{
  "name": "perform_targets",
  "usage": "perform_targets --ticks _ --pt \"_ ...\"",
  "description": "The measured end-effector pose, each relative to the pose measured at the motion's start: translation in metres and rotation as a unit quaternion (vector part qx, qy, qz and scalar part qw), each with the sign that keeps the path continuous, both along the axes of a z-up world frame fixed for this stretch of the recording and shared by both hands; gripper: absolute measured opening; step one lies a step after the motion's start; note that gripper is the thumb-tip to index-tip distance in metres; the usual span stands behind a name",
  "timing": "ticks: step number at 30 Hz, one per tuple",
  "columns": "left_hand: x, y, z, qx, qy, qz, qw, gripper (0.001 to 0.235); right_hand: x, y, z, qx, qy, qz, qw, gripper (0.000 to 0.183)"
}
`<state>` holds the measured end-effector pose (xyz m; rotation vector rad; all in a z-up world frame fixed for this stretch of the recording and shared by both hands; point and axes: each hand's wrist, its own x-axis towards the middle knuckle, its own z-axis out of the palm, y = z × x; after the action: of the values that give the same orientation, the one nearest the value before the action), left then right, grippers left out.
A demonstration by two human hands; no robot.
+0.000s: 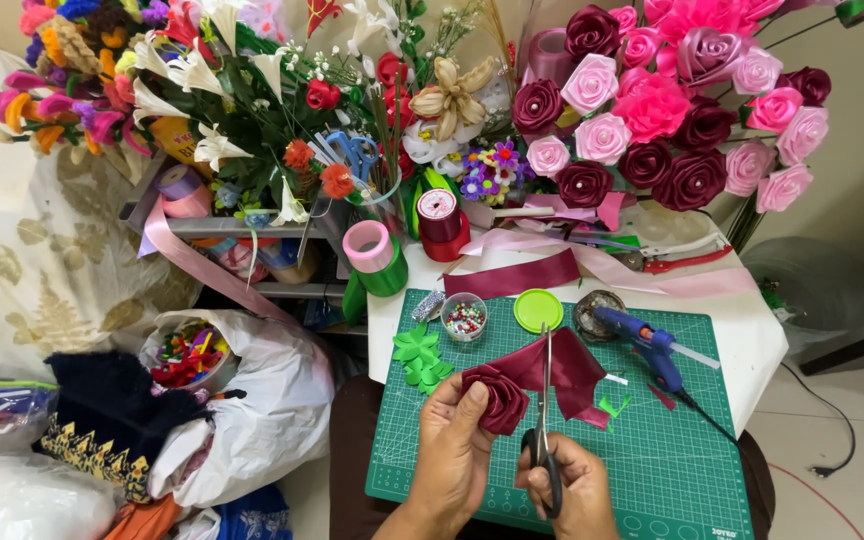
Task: The person is creating a decorative rose by folding, rolling, and gluing a maroon ribbon on a green cutting mat.
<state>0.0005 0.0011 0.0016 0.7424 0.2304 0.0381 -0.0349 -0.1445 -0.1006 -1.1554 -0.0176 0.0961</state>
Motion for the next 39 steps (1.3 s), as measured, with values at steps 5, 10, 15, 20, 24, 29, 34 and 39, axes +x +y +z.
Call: perform_targets --ticks 5,10,15,20,24,29,34,39 --pt "-0.001 0.000 0.002 0.004 0.001 0.002 1.000 0.028 -0.001 0.000 0.000 -0.026 0.051 -0.009 0.998 0.048" --pt "0.000 0.000 -0.001 -0.001 0.016 0.012 1.000 0.028 0.000 -0.001 -0.005 -0.038 0.046 -0.026 0.998 0.040" --pt "0.000 0.000 0.002 -0.014 0.022 0.023 0.999 0.028 0.003 -0.005 0.000 -0.057 0.039 -0.058 0.996 0.034" --pt "0.000 0.015 0.005 -0.013 0.007 0.016 1.000 0.031 0.000 -0.035 0.046 -0.239 0.183 -0.018 0.954 0.017" --pt "-0.005 0.028 0.008 -0.017 0.005 0.033 0.999 0.027 -0.015 -0.099 -0.015 -0.408 0.080 0.022 0.909 0.023" --pt "-0.016 0.030 0.039 0.085 -0.091 -0.025 0.992 0.025 -0.021 -0.146 -0.066 -0.724 0.127 0.034 0.677 0.039" --pt "-0.023 0.033 0.025 0.136 -0.077 -0.079 0.985 0.025 -0.003 -0.128 -0.052 -0.677 -0.002 -0.018 0.735 0.037" --pt "-0.033 0.041 0.038 0.196 -0.083 -0.110 0.971 0.033 0.027 -0.104 -0.051 -0.614 -0.086 -0.037 0.784 0.039"
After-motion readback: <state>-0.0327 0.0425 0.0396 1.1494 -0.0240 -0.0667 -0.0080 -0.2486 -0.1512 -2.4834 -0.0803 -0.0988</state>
